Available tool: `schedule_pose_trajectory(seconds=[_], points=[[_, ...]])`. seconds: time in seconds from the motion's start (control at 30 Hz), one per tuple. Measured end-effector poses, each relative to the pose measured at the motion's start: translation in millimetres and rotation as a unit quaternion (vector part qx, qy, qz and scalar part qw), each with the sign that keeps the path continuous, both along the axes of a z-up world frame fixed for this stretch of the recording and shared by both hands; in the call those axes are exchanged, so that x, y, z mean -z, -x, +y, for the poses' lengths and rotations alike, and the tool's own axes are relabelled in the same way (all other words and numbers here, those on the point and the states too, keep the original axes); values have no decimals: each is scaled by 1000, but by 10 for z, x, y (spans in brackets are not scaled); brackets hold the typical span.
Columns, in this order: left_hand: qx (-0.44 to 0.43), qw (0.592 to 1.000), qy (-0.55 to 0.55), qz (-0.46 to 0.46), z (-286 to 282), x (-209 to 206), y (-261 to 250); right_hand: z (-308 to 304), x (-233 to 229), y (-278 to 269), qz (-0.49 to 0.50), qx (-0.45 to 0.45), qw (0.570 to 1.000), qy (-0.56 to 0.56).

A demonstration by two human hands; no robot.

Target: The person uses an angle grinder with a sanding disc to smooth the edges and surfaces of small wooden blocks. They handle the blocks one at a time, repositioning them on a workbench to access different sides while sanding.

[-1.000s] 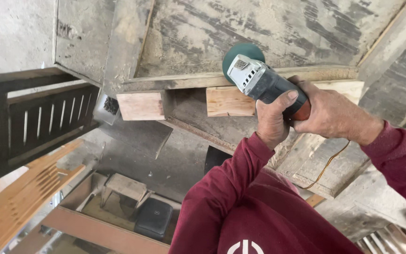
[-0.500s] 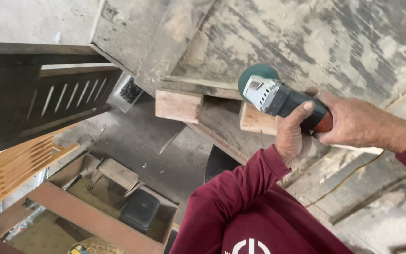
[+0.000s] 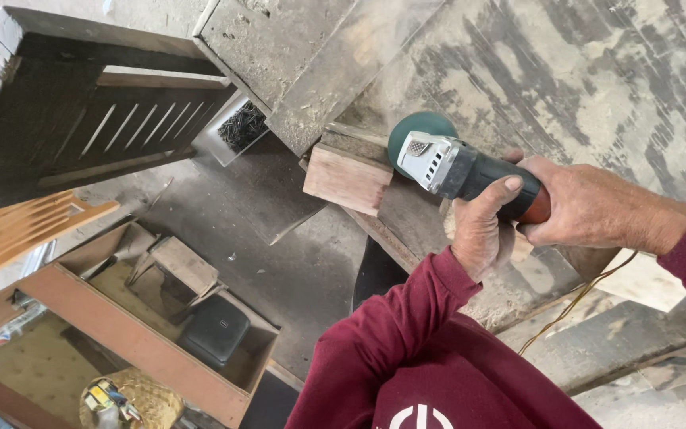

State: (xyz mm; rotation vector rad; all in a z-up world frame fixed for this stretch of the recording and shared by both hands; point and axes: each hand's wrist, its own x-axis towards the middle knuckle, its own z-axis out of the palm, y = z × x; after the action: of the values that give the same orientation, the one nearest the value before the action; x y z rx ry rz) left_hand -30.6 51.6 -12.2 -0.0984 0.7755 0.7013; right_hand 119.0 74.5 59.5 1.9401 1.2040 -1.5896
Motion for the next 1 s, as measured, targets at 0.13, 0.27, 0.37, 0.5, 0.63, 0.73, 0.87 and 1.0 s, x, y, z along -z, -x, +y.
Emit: schedule_pose_trajectory(seconds=[0.13, 0.27, 0.37, 0.5, 0.63, 0.73, 0.87, 1.0], points=[[-16, 1000, -1, -14, 118, 42, 58, 137, 15, 61, 16, -5, 1000, -5], [-33, 999, -10, -4, 228, 80, 90, 273, 52, 104, 20, -12, 1000, -7], [-54, 998, -24, 8, 331, 98, 108, 410, 98, 130, 23, -25, 999, -6], [-58, 998, -31, 11, 457, 110, 174, 569, 123, 183, 49, -23, 996, -70], [-83, 996, -25, 23, 587, 128, 194, 748, 136, 244, 39, -40, 998, -29], [-94, 995, -23, 28, 675, 128, 227, 865, 156, 296, 37, -69, 996, -33], [-93, 995, -28, -10, 795, 111, 307, 1004, 185, 341, 56, -73, 994, -51], [-86, 996, -14, -17, 856, 76, 338, 1076, 190, 362, 48, -74, 995, -36]])
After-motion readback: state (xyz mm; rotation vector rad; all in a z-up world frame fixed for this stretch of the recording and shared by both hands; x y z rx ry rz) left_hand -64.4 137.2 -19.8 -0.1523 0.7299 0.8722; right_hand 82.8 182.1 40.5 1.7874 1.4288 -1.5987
